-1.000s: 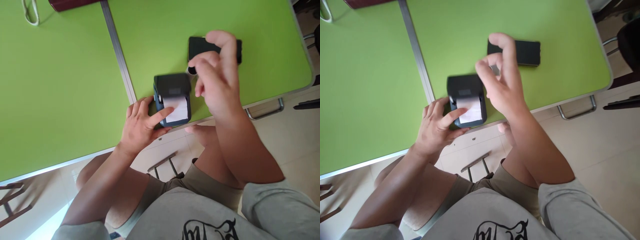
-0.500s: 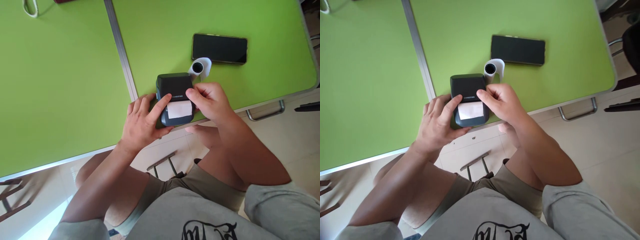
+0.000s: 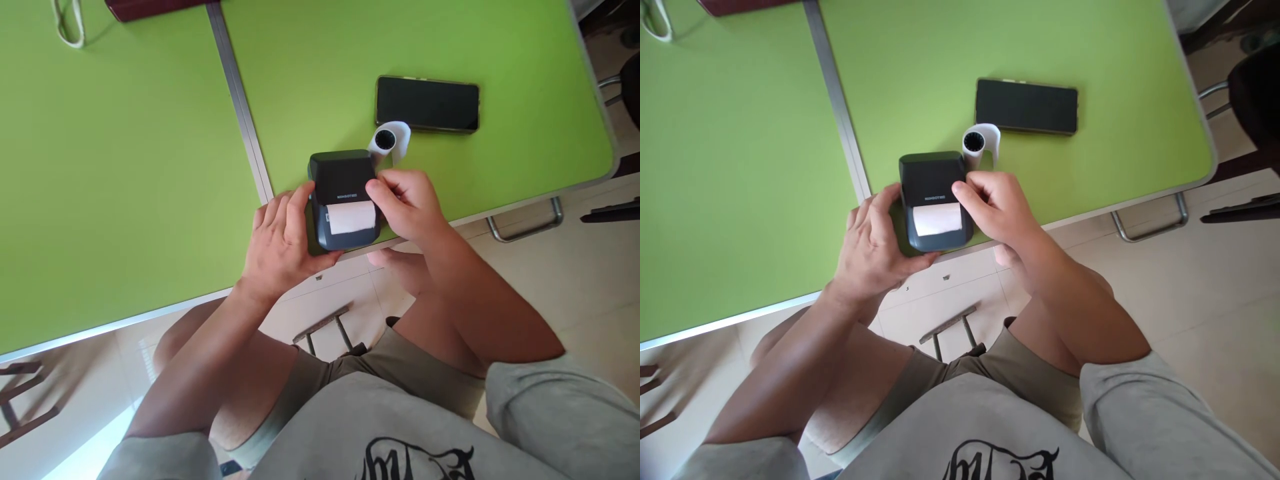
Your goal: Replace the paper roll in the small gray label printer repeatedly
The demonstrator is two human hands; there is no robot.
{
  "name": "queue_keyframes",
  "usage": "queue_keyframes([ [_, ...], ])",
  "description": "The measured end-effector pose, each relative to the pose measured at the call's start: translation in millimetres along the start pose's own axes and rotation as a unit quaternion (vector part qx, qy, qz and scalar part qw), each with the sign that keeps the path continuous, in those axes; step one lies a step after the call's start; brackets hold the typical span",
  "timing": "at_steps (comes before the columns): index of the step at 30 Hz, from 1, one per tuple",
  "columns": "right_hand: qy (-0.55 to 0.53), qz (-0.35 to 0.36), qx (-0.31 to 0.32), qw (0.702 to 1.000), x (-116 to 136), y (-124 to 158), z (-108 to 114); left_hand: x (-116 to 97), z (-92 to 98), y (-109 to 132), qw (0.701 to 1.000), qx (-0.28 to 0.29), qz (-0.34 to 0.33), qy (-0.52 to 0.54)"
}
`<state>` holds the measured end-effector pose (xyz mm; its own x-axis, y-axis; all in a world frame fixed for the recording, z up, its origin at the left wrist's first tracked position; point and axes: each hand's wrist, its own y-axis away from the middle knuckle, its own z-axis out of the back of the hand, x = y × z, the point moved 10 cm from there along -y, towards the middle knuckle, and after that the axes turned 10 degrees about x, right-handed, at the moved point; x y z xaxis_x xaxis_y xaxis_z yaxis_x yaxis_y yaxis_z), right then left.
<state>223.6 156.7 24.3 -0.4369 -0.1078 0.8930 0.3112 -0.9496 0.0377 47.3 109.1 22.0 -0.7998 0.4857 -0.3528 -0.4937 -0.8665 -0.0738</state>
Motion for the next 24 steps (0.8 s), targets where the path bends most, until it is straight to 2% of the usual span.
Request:
queue_keyframes([
  [7, -0.046, -0.015, 0.017, 0.999, -6.4, 1.7, -5.0, -2.0, 4.2, 3.4, 1.000, -0.012, -0.023, 0.003],
  [16, -0.034, -0.036, 0.008, 0.999, -7.6, -1.8, -5.1, -7.5, 8.6, 4.6, 0.998, -0.027, -0.031, -0.039],
  [24, -0.056, -0.051, 0.036, 0.996, -14.3, -1.8, -8.3, -0.6, 9.1, 4.4, 0.999, -0.028, -0.014, -0.019],
])
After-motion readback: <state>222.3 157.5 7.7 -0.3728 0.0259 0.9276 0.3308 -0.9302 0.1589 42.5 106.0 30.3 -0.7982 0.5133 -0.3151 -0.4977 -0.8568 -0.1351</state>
